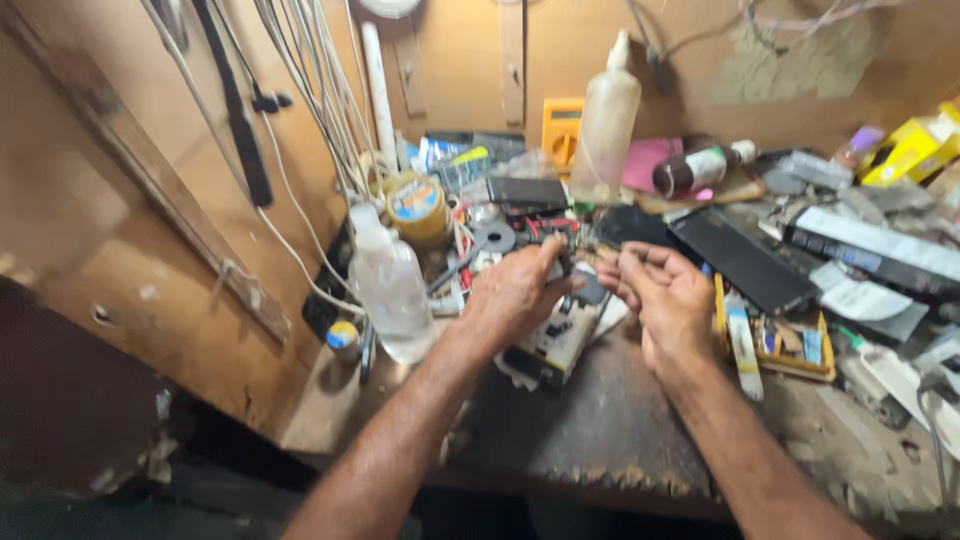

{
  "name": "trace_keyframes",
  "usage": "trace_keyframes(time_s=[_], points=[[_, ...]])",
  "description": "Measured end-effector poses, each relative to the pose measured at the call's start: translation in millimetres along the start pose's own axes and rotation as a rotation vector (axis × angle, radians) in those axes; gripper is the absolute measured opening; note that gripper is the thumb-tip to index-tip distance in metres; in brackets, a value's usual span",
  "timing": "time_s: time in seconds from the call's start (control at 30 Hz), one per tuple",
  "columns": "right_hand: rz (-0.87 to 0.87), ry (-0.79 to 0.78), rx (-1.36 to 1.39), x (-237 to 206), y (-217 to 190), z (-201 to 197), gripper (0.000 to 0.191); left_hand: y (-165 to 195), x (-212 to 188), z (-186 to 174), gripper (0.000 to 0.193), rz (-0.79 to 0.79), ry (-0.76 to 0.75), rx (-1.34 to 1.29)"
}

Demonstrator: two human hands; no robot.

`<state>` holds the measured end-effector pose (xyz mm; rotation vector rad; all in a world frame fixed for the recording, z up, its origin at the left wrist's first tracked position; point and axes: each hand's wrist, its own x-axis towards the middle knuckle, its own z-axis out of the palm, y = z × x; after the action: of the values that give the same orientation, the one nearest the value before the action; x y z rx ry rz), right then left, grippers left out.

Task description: The person works on a disassembled mobile phone on a cluttered workbench. They apply adhesive from a tube to the phone's internal frame, then place a small black component onto the adhesive. The person then picks up a phone screen assembly and aligns it with the phone body.

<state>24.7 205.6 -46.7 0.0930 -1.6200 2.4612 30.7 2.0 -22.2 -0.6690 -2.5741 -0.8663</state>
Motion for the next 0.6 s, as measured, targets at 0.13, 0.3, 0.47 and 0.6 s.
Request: trace_keyframes(time_s=[0.13,0.3,0.47,0.6], points=[[0.021,0.033,0.014,-0.8,-1.5,2.2,0.018,0.2,1.0,1.5,0.04,0.008,-0.027,0.071],[0.066,0.066,-0.012,-7.6,-2.4,5.4,0.017,5.8,-2.9,2.7,0.035,0.001,-0.037,0.052],[0.028,0.071,-0.06,-10.7,0.5,9.5,0.018,9.3,-3.5,2.4,0.032,0.017,0.004,0.023],[0.02,0.095,-0.042,-11.7,1.5,13.3,0.019,11.2,-3.3,0.7,0.031,0.01,0.021,-0.011]])
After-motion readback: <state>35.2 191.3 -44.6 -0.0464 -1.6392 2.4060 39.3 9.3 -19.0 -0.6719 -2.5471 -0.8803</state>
